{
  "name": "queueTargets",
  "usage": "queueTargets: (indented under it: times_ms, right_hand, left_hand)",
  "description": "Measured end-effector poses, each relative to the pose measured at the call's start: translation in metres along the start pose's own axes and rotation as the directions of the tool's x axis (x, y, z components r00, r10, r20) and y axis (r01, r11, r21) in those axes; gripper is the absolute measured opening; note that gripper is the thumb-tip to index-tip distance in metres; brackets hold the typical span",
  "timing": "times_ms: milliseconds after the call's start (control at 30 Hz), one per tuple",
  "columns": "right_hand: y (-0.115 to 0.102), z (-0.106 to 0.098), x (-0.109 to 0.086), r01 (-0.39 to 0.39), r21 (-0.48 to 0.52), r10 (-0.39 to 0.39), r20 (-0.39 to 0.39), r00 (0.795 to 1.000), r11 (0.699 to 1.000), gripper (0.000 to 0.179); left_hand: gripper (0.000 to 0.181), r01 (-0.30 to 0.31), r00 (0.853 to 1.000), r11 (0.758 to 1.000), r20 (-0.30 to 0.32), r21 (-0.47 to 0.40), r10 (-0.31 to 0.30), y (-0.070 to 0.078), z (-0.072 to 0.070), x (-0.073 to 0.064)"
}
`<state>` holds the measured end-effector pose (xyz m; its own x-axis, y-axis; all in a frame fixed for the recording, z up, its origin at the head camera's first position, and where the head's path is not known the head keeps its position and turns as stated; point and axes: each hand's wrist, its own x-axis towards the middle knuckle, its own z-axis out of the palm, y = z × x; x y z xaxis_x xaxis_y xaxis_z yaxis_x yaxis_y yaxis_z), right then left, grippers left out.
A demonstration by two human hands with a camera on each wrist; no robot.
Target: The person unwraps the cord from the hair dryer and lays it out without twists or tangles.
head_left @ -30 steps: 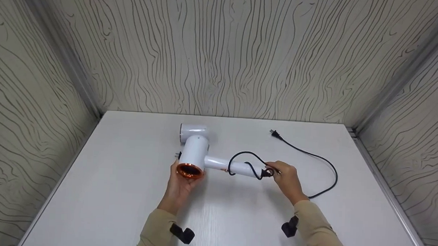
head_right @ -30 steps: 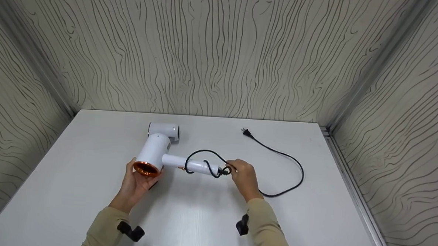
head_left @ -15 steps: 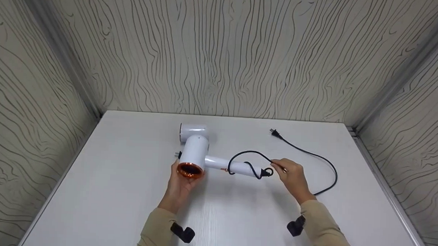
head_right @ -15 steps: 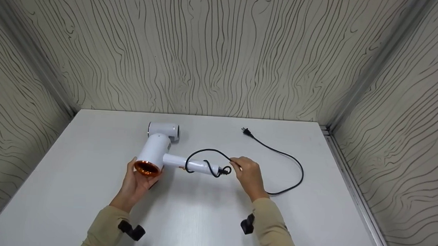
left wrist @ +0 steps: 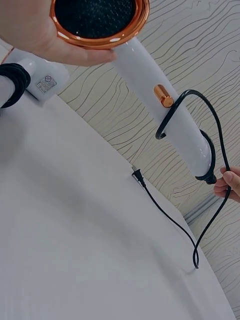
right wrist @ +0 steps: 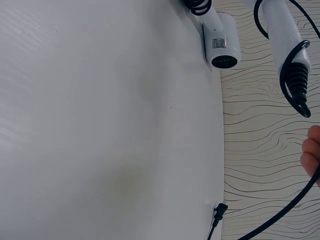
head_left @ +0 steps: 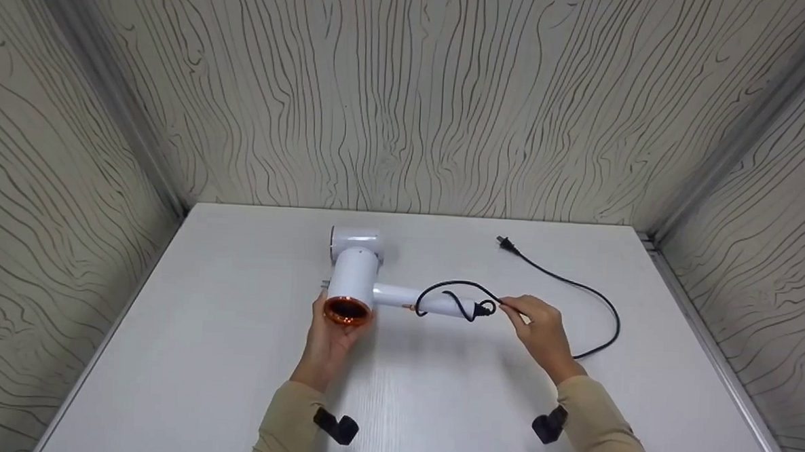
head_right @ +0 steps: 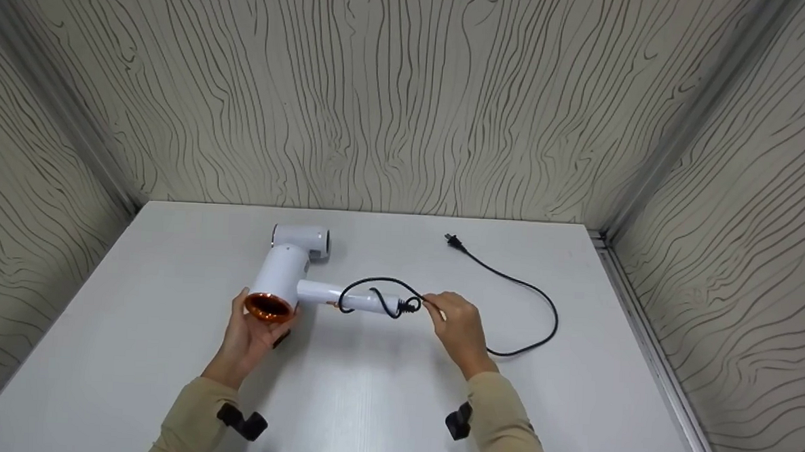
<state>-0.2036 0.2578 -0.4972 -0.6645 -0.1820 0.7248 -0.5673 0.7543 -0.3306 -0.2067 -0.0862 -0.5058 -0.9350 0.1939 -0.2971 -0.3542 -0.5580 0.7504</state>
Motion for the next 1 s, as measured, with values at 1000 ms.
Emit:
queueTargets:
  times_ms: [1000]
  right_hand:
    - [-0.005,-0.001,-0.018,0.044,-0.008,-0.043,0.050,0.998,0.999,0.023]
  left_hand:
    - [0.064,-0.018,0.999,1.000,-0.043,-0.010,0.018,0.003,0.002,0.002]
